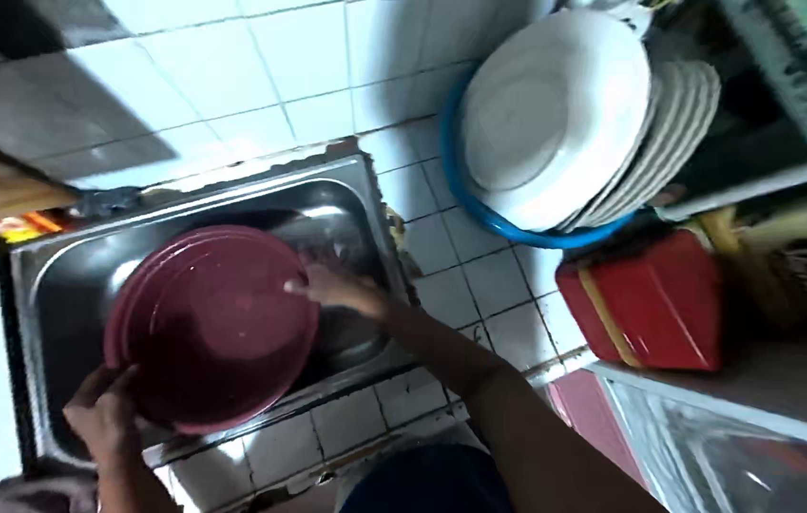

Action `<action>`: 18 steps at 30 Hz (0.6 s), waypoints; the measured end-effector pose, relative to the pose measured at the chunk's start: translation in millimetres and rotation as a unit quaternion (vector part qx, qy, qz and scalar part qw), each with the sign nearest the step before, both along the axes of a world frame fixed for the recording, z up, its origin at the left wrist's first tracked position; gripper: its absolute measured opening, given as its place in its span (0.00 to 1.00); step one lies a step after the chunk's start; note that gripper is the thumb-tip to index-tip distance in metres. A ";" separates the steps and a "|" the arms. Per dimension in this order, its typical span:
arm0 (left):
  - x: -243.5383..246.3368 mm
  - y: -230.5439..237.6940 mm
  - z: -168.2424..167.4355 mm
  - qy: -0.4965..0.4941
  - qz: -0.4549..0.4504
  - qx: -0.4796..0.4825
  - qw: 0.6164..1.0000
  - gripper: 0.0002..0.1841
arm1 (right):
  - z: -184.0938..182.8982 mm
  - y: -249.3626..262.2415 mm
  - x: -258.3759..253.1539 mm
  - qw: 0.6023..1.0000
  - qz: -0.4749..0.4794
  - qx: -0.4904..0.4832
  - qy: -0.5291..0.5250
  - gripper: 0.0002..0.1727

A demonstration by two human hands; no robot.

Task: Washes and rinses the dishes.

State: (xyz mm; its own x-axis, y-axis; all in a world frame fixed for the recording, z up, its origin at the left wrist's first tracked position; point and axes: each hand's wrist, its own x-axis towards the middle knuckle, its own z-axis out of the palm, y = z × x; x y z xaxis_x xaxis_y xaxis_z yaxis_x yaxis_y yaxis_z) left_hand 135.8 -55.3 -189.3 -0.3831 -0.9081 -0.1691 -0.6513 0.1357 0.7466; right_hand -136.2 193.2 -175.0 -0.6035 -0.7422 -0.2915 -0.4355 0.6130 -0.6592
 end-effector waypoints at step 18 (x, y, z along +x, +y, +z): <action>-251.7 395.4 91.9 0.056 -0.692 0.230 0.682 0.40 | 31.7 348.6 122.5 0.717 -0.616 -0.320 -0.054 0.37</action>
State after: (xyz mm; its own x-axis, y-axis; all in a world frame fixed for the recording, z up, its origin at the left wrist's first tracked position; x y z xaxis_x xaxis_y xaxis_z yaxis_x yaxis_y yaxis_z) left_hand -115.9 340.1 -97.4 -0.8537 0.4747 -0.2143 -0.0738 0.2972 0.9520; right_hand -13.7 541.8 -143.3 -0.9159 0.3331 -0.2241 0.2527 0.0445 -0.9665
